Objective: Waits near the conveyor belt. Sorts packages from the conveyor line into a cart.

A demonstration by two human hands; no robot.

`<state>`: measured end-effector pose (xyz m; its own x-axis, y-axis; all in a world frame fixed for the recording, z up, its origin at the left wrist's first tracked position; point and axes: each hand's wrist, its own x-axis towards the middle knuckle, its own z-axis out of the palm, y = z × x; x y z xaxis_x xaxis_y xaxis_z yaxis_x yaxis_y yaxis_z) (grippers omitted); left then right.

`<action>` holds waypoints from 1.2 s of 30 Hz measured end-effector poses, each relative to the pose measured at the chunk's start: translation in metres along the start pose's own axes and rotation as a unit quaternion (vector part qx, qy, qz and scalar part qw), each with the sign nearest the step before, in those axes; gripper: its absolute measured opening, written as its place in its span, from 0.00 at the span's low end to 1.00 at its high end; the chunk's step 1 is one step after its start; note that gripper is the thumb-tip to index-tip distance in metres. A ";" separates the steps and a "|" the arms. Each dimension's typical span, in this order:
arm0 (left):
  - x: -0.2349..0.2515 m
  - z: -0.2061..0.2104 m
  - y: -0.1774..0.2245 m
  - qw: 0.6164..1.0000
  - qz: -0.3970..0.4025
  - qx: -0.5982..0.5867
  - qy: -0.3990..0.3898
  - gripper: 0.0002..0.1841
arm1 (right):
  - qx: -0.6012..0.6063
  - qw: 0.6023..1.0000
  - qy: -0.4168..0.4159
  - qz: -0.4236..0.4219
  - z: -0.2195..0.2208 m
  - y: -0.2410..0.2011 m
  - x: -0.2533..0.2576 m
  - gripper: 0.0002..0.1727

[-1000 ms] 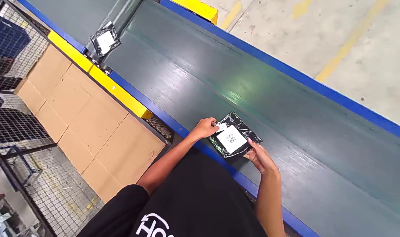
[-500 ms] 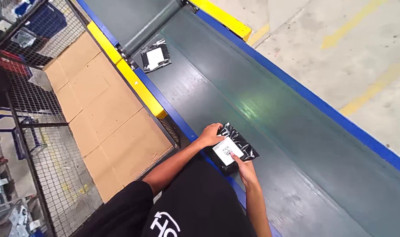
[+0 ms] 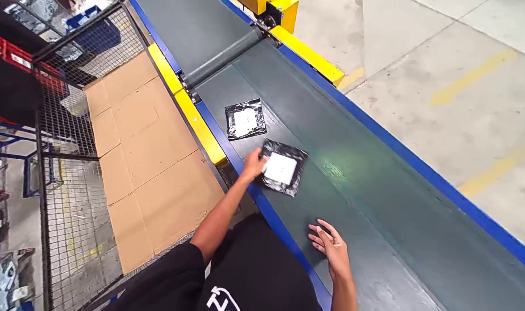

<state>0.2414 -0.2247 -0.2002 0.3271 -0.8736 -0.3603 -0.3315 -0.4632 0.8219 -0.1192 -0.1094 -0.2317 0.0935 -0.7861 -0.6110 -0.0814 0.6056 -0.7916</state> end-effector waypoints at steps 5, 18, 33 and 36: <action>0.041 -0.066 0.004 0.972 -0.099 0.141 0.157 0.30 | -0.018 0.996 0.077 0.030 -0.029 0.004 -0.009 0.14; -0.001 0.057 0.035 0.969 -0.043 0.242 0.026 0.57 | -0.146 0.965 0.193 -0.103 -0.022 -0.011 0.010 0.19; -0.097 0.189 0.031 0.945 0.118 0.098 -0.289 0.39 | -0.112 0.947 0.301 -0.031 -0.020 -0.023 -0.003 0.39; -0.128 0.213 0.035 0.923 0.140 0.124 -0.336 0.35 | -0.032 0.959 0.283 -0.003 -0.036 0.013 -0.032 0.44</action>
<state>-0.0011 -0.1611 -0.2190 -0.3973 -0.8213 -0.4094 -0.5389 -0.1523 0.8285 -0.1587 -0.0805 -0.2219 -0.4574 -0.7421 -0.4900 -0.1447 0.6057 -0.7824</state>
